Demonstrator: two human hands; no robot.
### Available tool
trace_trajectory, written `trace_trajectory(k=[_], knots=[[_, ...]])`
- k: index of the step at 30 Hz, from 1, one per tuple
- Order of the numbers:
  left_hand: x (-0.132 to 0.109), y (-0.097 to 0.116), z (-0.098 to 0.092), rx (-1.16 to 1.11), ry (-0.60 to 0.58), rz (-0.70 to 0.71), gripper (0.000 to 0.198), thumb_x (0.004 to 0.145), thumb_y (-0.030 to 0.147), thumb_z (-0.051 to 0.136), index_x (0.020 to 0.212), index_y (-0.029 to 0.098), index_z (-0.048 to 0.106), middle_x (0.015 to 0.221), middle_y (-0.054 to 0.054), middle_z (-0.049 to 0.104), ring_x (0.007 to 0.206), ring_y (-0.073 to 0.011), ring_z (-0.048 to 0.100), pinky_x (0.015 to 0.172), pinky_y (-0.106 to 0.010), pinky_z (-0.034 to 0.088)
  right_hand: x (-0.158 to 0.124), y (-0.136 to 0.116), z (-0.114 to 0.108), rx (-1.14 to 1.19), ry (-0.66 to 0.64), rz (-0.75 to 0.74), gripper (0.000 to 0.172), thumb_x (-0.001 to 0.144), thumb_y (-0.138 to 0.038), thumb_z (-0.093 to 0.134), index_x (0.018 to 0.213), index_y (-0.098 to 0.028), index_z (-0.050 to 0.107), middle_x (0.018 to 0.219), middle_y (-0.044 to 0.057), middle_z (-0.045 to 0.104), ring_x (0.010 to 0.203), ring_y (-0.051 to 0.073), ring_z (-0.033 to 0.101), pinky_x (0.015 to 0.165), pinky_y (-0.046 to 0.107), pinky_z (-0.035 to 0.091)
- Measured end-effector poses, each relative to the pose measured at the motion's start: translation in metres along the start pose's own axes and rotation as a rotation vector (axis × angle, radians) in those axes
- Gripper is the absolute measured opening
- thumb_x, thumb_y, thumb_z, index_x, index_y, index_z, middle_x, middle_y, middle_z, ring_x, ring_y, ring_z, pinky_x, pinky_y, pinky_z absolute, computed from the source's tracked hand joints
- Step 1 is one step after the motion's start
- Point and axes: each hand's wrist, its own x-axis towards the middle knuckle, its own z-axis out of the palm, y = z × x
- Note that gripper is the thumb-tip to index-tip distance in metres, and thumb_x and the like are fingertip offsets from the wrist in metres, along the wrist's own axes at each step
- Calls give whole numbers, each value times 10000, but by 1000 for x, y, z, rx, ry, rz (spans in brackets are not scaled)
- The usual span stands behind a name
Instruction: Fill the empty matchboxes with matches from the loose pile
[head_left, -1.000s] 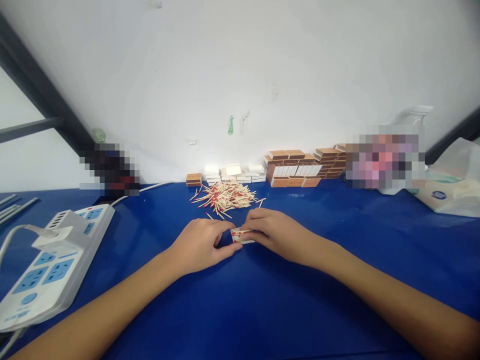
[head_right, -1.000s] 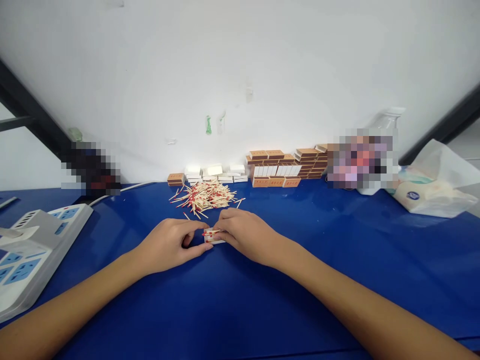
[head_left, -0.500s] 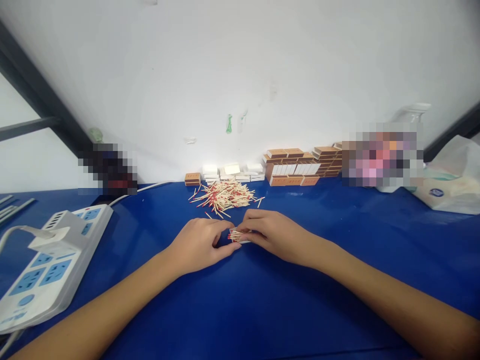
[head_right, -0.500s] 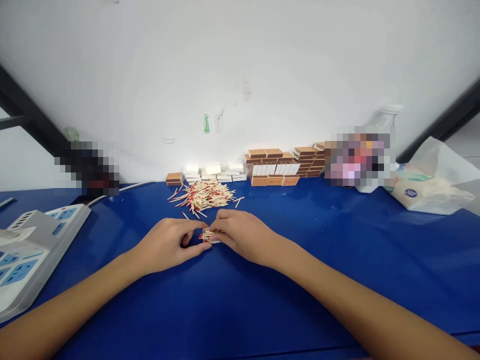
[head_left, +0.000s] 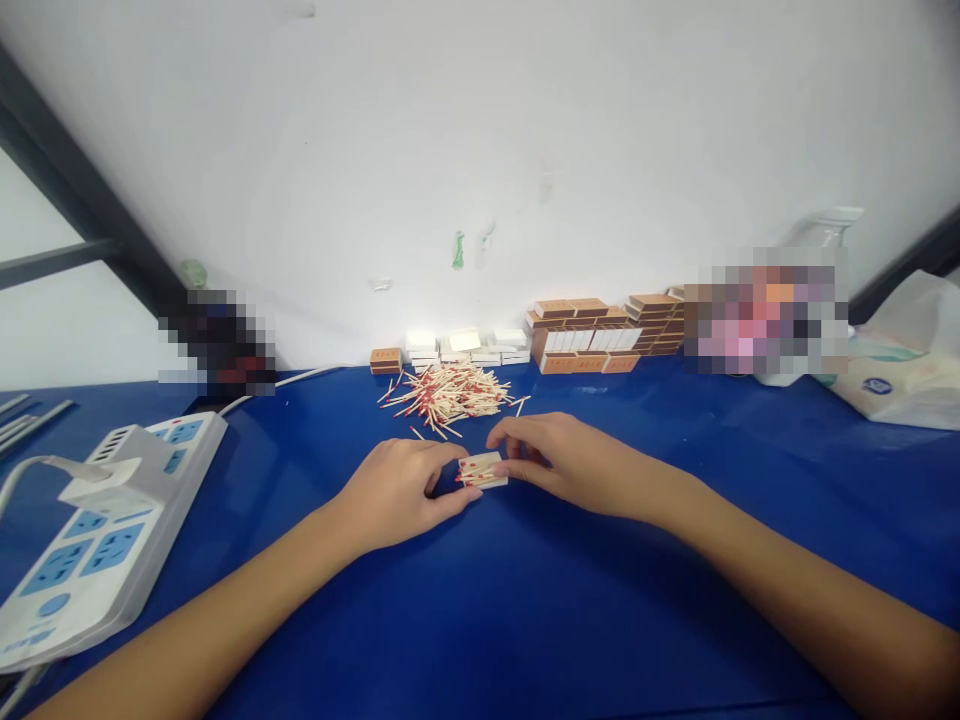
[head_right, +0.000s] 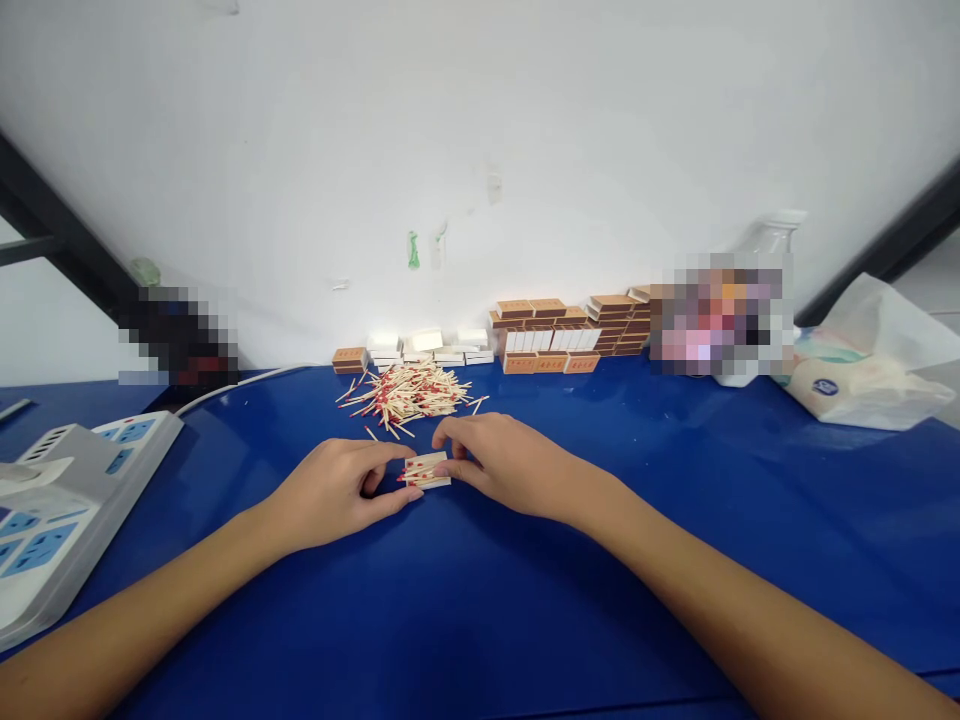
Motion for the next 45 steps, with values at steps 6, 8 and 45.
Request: trace_trajectory(k=[6,8,45], knots=[[0,-1,0,10,3,20,305,966,482,647,1110,231,747,627,37,611,551,-134,566,562,-267,344,3,-5,7,94,-17,-16,141,1034,-229,581,1122,-223,691,864,2,715,758,154,634,680,265,409],[0,-1,0,12,3,17,305,965,478,652,1123,234,745,627,40,609,553,-134,568,567,-271,348,4,-5,7,88,-16,-15,129,1034,-222,583,1103,-223,693,861,-2,704,763,152,628,679,265,402],[-2,0,0,-6,8,47,325,954,468,680,1150,217,745,629,50,593,555,-126,548,567,-260,339,1,-7,7,54,-28,31,126,1000,-208,622,882,-199,667,866,9,724,755,150,612,666,262,372]])
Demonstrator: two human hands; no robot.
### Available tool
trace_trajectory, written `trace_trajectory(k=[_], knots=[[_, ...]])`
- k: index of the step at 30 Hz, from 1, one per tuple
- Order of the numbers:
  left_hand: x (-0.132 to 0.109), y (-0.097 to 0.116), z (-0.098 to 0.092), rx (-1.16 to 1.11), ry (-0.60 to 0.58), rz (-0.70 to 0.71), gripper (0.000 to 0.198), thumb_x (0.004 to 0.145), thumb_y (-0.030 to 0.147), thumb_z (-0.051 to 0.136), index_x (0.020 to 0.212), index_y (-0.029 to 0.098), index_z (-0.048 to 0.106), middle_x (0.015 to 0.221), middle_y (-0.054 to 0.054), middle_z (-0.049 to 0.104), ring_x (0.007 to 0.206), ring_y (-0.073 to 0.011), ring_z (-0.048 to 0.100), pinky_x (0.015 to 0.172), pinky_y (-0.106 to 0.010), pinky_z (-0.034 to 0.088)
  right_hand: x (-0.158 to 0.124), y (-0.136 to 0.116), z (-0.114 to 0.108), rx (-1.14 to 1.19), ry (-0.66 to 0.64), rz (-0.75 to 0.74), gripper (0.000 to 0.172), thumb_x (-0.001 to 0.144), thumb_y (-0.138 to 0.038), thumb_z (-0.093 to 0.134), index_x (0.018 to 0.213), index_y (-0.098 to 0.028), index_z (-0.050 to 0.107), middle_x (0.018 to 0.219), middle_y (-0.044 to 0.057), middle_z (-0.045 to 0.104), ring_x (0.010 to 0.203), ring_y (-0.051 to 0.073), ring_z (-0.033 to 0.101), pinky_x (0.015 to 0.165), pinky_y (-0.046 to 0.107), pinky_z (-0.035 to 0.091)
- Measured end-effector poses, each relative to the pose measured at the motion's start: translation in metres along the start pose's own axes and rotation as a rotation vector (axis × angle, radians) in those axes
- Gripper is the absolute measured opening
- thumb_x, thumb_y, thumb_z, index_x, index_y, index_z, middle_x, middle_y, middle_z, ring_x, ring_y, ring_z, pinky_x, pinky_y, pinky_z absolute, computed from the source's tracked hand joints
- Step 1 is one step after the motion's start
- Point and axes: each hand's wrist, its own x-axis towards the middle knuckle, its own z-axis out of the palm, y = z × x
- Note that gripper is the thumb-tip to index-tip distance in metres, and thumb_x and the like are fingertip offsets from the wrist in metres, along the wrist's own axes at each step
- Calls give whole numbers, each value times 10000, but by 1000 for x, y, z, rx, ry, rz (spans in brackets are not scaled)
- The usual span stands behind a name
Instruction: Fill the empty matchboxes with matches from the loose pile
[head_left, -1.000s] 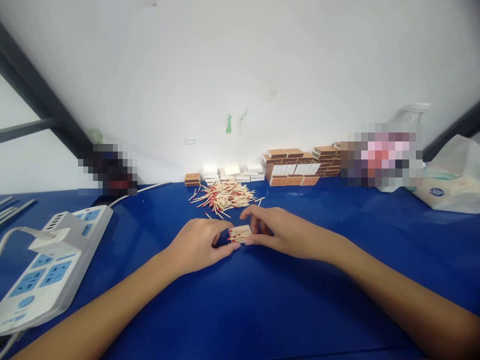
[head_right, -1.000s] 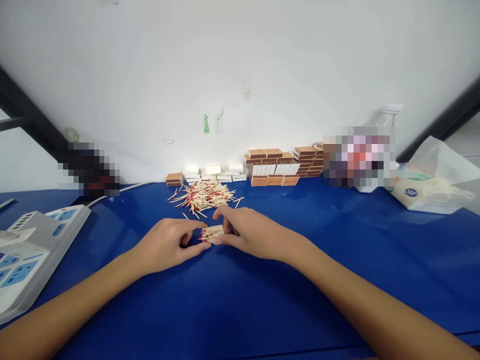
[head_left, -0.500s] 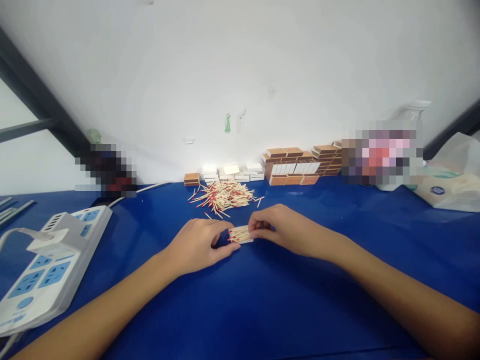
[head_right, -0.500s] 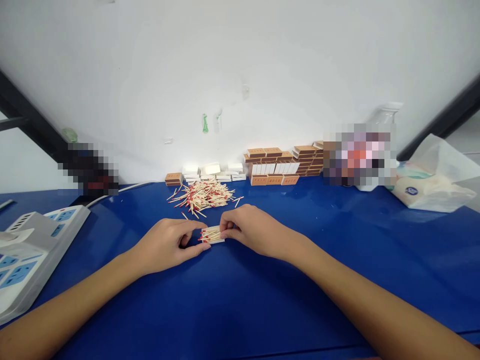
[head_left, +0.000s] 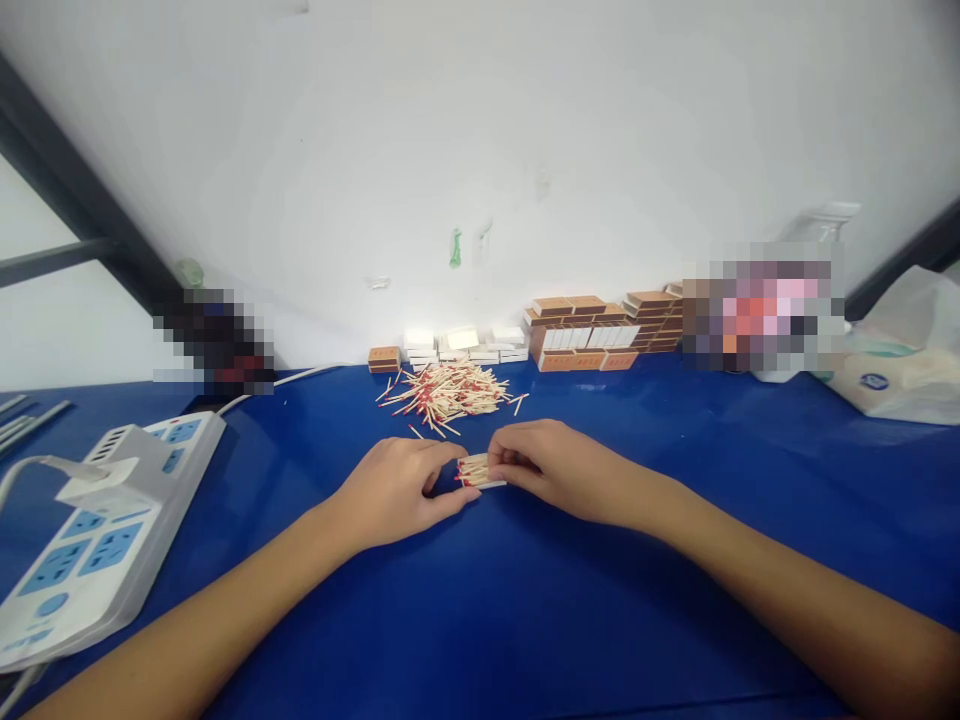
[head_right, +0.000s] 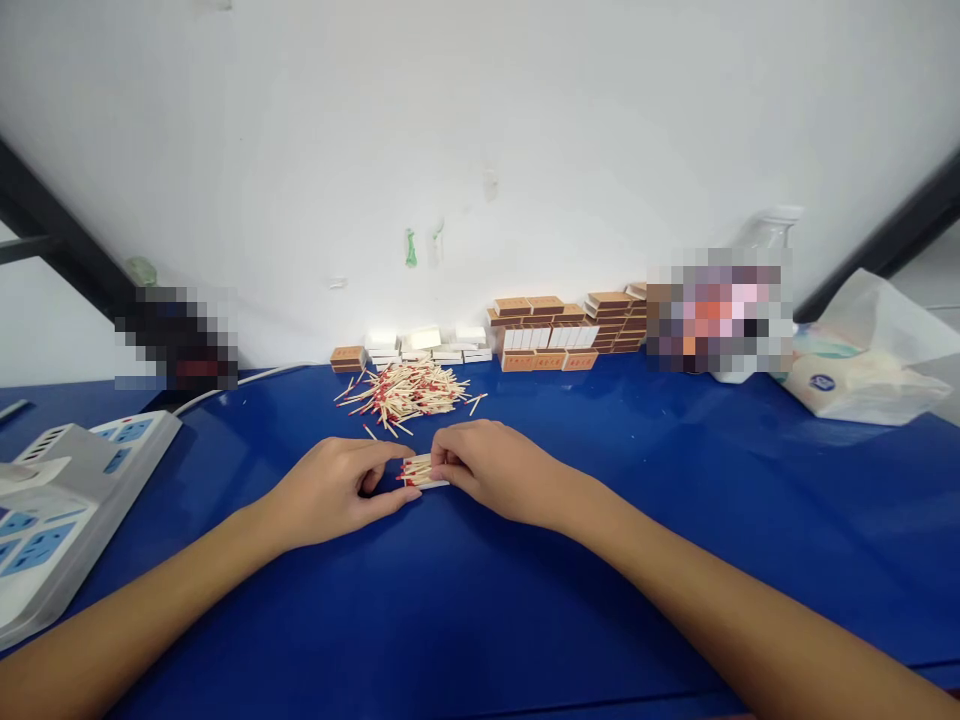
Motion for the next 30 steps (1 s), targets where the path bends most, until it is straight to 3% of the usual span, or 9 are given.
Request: trace_trajectory(k=[5,11,30], knots=[[2,1,0,-16,-10,-2,289,949,449,688,1125,227,747,624,50,591,549,-128,540,566,-259,333,3,0,5,10,61,-33,90,1011,-239,629,932,-206,656,771,-19,666,689,136,567,650,261,347],[1,0,1,-8,13,20,302,953,457,684,1138,225,743,637,44,610,558,-129,558,569,-252,340,2,4,10,-65,74,-70,161,1025,-261,612,883,-195,648,834,1,693,720,136,570,673,267,344],[0,0,1,-16,2,23,303,947,448,692,1155,233,737,659,45,632,578,-133,584,567,-258,348,1,1,1,-74,106,0,75,943,-182,654,882,-199,695,675,-39,614,603,105,503,589,251,294]])
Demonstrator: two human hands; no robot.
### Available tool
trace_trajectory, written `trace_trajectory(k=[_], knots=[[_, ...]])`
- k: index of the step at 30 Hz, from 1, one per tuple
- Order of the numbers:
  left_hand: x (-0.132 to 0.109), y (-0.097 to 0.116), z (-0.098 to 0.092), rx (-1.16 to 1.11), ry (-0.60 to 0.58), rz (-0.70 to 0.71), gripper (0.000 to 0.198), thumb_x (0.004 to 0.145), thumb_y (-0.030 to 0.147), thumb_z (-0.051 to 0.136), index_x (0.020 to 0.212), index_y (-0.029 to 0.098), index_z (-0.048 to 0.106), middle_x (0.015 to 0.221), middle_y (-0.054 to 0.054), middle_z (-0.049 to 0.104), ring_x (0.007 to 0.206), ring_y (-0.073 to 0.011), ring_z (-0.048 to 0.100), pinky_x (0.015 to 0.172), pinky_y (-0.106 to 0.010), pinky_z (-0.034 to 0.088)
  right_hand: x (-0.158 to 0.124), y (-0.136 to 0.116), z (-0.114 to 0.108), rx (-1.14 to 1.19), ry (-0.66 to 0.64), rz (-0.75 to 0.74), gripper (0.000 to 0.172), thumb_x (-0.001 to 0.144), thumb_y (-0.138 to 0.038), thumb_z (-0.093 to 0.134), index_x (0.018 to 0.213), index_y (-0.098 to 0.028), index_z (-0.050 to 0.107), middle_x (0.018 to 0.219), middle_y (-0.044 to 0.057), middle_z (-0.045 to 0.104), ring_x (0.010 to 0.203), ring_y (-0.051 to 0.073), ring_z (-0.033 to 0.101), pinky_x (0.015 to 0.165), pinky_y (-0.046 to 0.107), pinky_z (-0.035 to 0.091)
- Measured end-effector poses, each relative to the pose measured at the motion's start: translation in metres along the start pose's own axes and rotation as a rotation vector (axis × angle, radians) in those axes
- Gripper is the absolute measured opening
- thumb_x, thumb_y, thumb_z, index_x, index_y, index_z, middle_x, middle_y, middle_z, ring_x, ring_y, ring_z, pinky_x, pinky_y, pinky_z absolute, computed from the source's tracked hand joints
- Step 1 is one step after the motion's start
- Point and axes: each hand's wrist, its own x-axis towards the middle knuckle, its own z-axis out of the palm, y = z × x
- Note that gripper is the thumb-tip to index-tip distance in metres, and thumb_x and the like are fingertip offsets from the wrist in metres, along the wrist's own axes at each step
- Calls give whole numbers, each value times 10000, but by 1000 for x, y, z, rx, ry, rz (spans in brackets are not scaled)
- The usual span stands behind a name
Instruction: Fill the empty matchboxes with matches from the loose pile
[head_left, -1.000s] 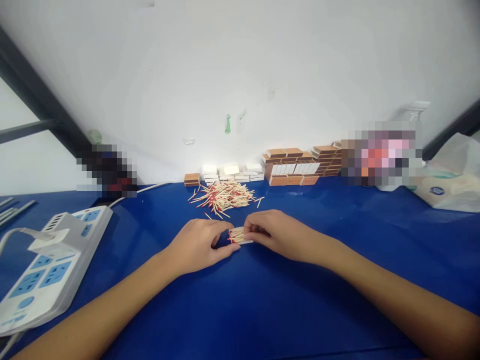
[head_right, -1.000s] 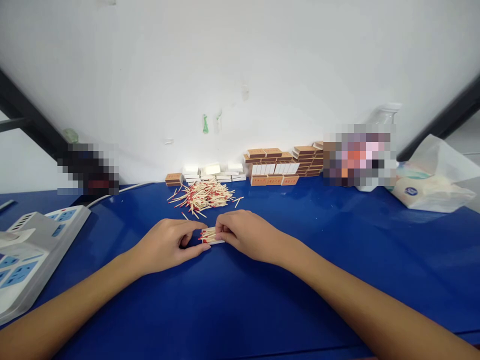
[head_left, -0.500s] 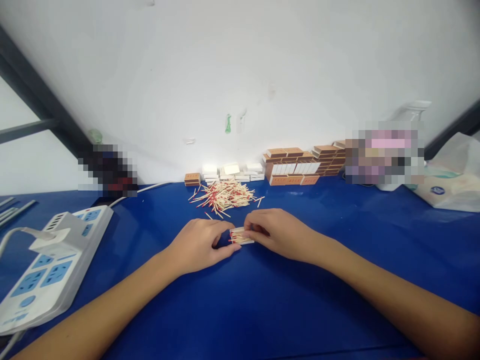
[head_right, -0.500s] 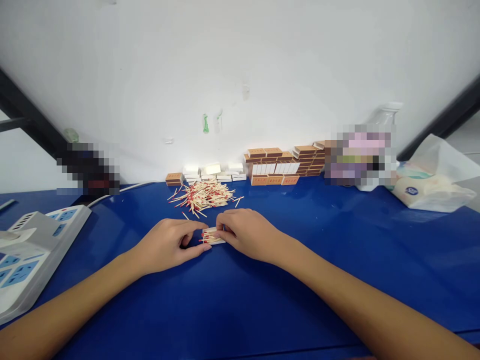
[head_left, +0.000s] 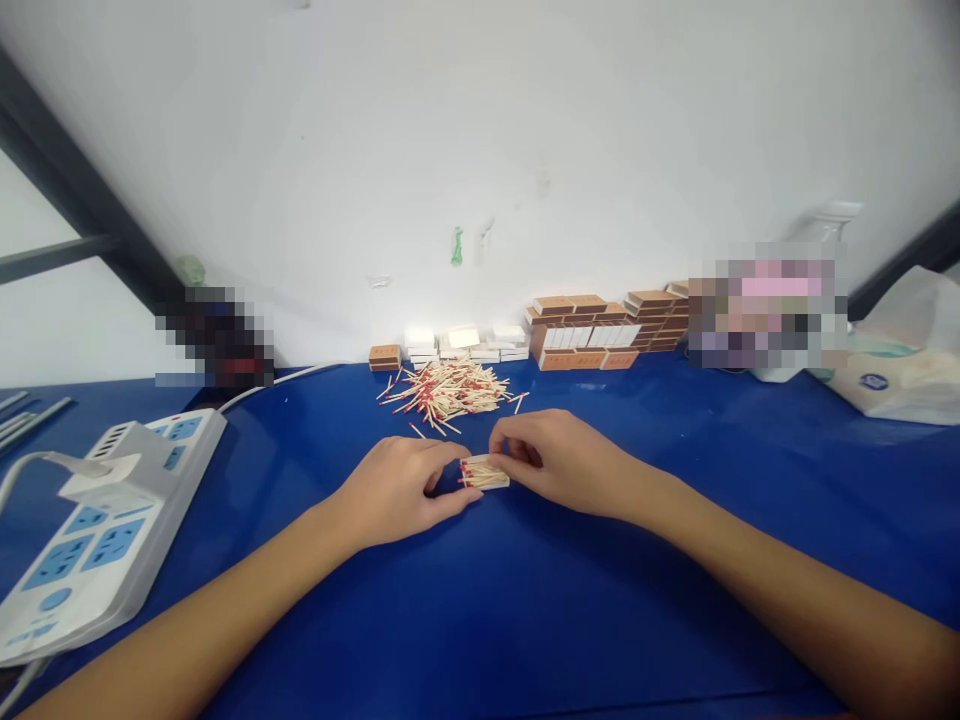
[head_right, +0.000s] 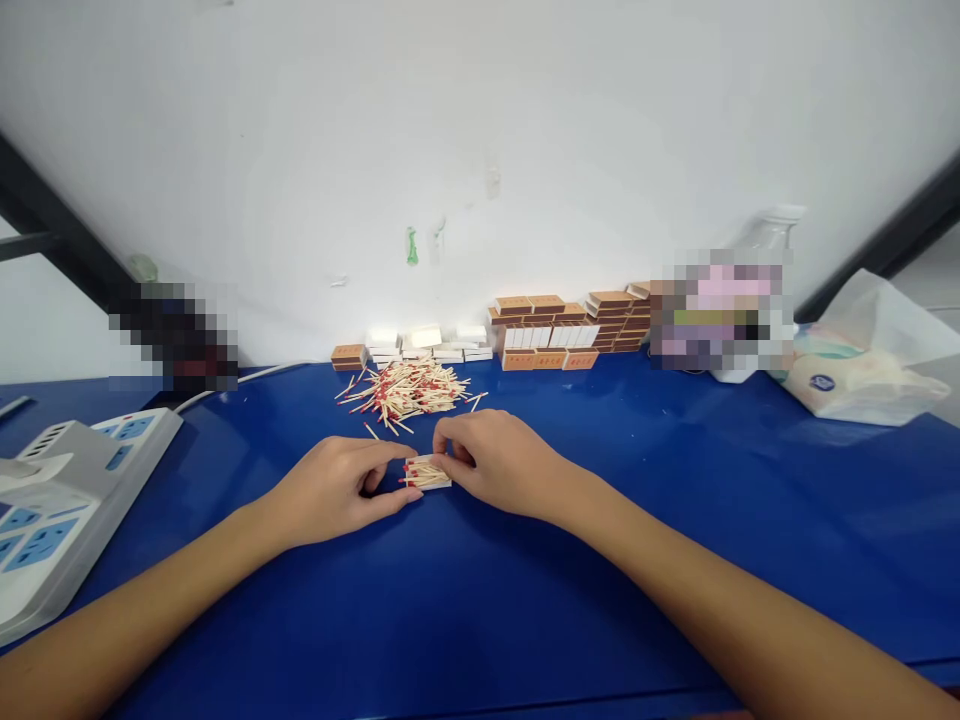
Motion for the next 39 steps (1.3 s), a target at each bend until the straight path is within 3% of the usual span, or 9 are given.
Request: trace_trajectory(k=[11,18,25,29,33,36,39], knots=[[1,5,-2,-10,-14,51,270,959,414,680,1149,231,735,658,47,625,561,-128,579,568,-260,374,1,-6,10,90,-28,-67,93,972,-254,685,921,-194,734,676,-43,585,618,104,508,611,246,327],[1,7,-3,-8,-21,66,260,956,410,682,1130,226,738,664,42,630,563,-128,585,559,-264,375,0,-7,10,45,-71,-61,179,1006,-314,655,878,-190,665,754,-12,659,633,121,532,617,263,329],[1,7,-3,2,-13,67,267,944,402,699,1130,214,732,674,38,638,576,-136,594,568,-264,367,-3,-9,0,-145,-111,-93,142,1040,-262,595,950,-177,664,926,44,729,761,168,633,676,292,371],[0,8,-4,-11,-20,67,225,947,402,695,1074,219,727,667,43,626,573,-131,582,572,-258,359,-4,-11,1,5,-74,-98,141,1022,-291,632,939,-192,687,883,23,732,738,154,630,665,278,387],[0,8,-3,-18,-40,64,188,946,393,698,966,207,707,664,42,616,568,-127,565,561,-258,344,-2,-12,7,173,-105,-141,90,993,-196,643,936,-196,713,910,11,737,789,138,648,716,256,435],[1,7,-2,-13,-55,61,187,941,390,702,952,203,703,674,39,622,570,-129,565,560,-260,351,-2,-12,9,187,-113,-156,95,979,-169,634,923,-190,709,921,15,733,778,134,635,716,257,441],[1,7,-2,-4,-38,65,199,941,404,701,984,210,719,673,40,626,569,-131,573,560,-264,359,-4,-14,8,143,-69,-125,110,987,-234,639,915,-193,711,804,2,693,688,132,581,647,263,405]])
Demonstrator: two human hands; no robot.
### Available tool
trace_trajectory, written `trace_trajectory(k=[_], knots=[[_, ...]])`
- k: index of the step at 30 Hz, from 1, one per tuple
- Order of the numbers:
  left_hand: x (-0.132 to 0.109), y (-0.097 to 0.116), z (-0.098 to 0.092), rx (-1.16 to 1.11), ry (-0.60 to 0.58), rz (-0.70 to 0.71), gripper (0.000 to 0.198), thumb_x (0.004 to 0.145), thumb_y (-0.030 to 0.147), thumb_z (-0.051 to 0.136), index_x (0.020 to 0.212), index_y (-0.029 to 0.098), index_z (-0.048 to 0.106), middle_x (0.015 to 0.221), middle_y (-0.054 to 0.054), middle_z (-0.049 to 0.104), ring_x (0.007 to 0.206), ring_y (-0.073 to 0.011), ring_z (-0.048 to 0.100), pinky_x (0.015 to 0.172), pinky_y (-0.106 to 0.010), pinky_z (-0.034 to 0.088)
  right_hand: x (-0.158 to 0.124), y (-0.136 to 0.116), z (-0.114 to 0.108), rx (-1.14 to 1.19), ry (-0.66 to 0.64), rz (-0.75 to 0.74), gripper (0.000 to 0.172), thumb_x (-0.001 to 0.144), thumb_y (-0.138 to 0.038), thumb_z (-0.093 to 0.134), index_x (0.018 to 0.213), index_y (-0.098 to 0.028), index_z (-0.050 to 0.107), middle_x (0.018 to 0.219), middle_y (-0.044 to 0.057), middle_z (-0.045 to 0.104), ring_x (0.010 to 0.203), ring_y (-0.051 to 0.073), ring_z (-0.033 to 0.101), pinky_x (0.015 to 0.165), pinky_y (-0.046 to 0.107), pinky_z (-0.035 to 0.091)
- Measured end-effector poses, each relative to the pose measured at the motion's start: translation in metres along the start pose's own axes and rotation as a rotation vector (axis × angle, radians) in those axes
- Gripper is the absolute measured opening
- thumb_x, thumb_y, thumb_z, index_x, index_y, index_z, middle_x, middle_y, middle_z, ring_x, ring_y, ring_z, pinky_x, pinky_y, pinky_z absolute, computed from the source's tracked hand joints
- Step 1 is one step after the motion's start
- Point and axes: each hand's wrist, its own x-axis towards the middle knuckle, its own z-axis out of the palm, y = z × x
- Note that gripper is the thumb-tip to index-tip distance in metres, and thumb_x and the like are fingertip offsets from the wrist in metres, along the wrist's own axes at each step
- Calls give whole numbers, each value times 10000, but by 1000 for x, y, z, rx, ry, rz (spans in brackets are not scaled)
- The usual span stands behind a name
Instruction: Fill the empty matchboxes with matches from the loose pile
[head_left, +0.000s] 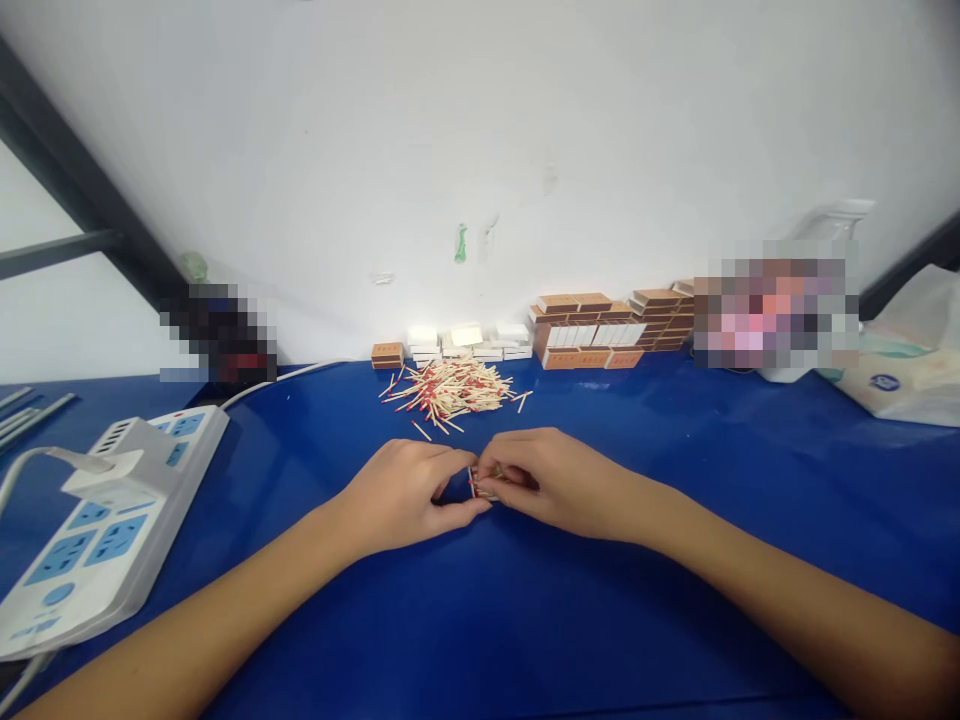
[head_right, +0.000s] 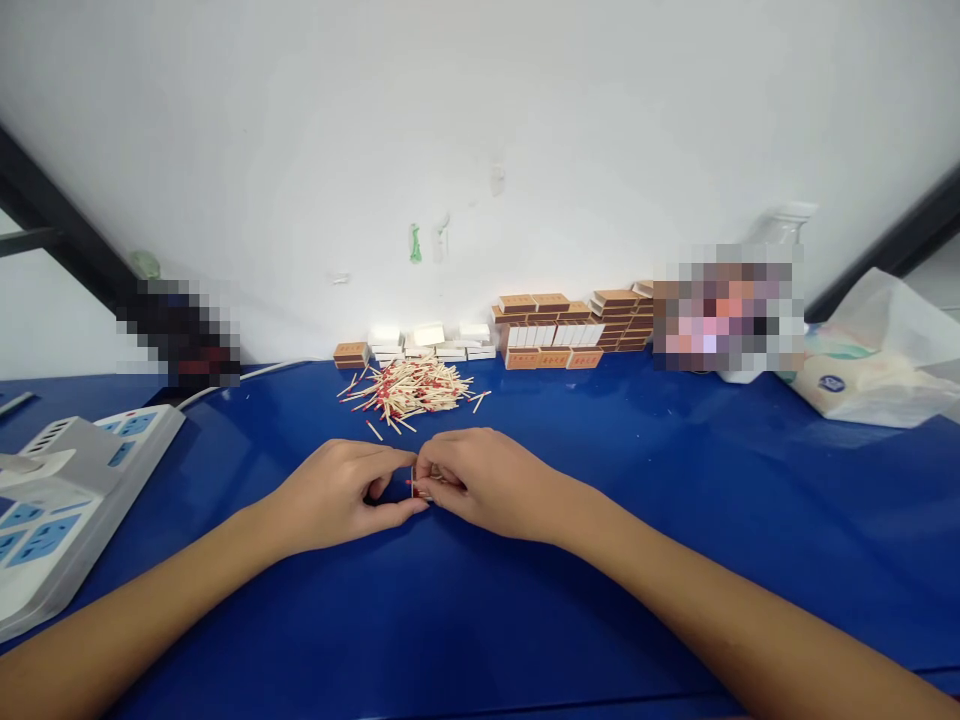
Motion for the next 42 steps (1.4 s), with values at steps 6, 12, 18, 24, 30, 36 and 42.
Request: trace_trajectory(k=[6,12,18,24,30,36,42], knots=[[-1,0,1,20,41,-1,288,942,426,696,1142,222,736,658,40,630,554,-130,589,556,-259,376,0,13,-19,-120,40,7,168,1009,-289,618,933,-204,741,793,13,679,679,138,562,658,277,382],[-1,1,2,20,49,2,320,944,421,692,1191,222,738,661,36,635,555,-127,585,559,-251,378,2,70,-43,-216,190,132,177,999,-305,592,1058,-202,724,852,37,642,762,176,578,709,291,410],[-1,1,0,19,35,-4,320,952,429,685,1186,218,741,657,39,623,559,-130,584,569,-259,391,18,79,-23,-282,341,483,349,936,-515,645,785,-201,633,740,32,664,678,185,587,610,304,361],[0,-1,2,25,35,0,324,961,433,672,1192,215,736,656,38,619,552,-127,576,563,-258,389,26,74,-17,-356,330,600,237,887,-389,664,734,-211,638,778,60,729,733,216,658,610,314,382],[-1,-2,4,9,31,-19,324,958,441,679,1191,224,735,650,43,613,554,-125,569,564,-253,376,14,70,-20,-366,296,610,194,934,-301,621,775,-200,665,770,60,727,666,190,636,573,304,360],[0,-2,3,12,24,-17,331,960,444,676,1204,227,733,654,41,614,561,-127,570,573,-254,373,6,79,-34,-393,198,429,137,1003,-258,576,907,-188,643,920,77,698,797,201,618,685,295,392],[0,-1,3,-3,25,-19,319,959,438,678,1189,225,736,646,44,605,551,-125,558,569,-256,366,8,96,-40,-282,137,190,154,1019,-269,549,902,-187,606,915,56,612,808,190,567,731,286,403]])
